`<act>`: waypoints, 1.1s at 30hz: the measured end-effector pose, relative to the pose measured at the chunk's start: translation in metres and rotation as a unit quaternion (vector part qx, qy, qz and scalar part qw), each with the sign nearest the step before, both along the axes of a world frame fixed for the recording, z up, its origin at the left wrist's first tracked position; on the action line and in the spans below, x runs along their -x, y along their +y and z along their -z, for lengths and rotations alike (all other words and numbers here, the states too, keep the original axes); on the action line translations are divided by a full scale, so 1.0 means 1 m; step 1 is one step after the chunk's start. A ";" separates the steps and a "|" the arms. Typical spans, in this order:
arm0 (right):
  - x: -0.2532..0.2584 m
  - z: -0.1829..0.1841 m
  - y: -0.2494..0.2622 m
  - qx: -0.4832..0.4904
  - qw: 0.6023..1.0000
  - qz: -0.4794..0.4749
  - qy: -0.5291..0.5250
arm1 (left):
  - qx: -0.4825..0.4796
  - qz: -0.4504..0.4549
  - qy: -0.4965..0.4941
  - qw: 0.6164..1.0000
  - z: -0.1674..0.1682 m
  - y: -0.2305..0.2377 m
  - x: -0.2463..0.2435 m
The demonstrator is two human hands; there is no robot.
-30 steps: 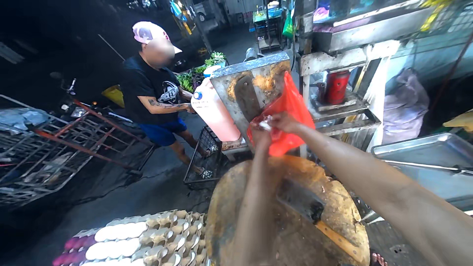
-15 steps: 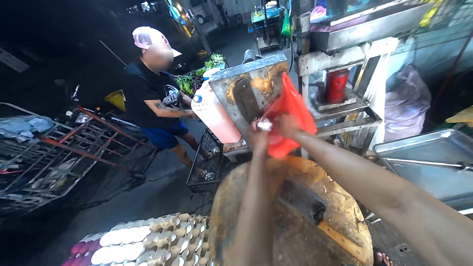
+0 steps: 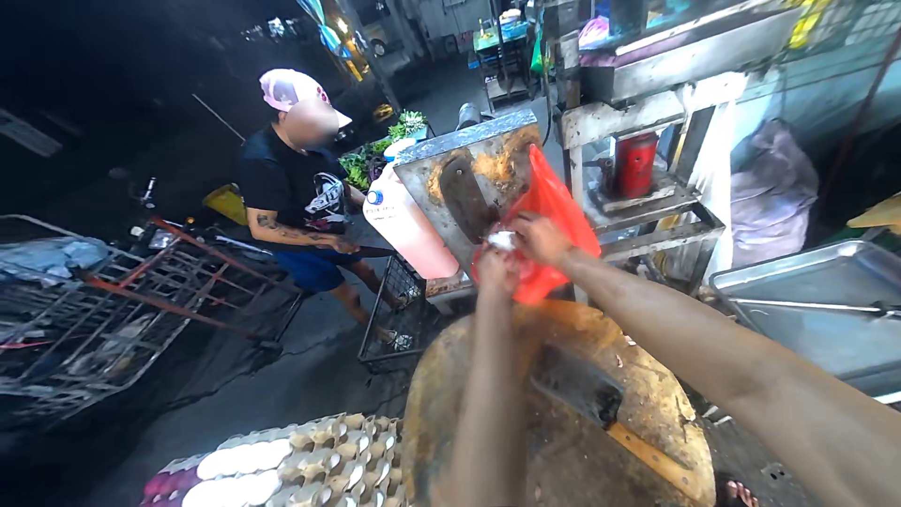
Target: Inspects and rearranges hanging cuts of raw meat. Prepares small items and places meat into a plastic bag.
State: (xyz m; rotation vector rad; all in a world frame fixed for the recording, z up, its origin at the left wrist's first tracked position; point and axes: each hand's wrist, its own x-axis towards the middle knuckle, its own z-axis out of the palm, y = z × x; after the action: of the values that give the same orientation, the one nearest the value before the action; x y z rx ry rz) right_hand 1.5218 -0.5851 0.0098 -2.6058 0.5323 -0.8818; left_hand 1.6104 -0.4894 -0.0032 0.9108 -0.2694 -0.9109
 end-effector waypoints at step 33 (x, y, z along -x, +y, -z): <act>-0.001 -0.014 0.006 -0.022 0.999 -0.034 0.024 | 0.017 0.004 0.037 0.999 -0.004 0.013 0.002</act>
State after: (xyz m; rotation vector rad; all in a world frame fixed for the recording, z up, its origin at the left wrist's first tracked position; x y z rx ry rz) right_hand 1.5231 -0.5788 0.0239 -2.5948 0.4667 -0.7796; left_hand 1.6089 -0.4762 0.0011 0.8427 -0.2244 -0.9435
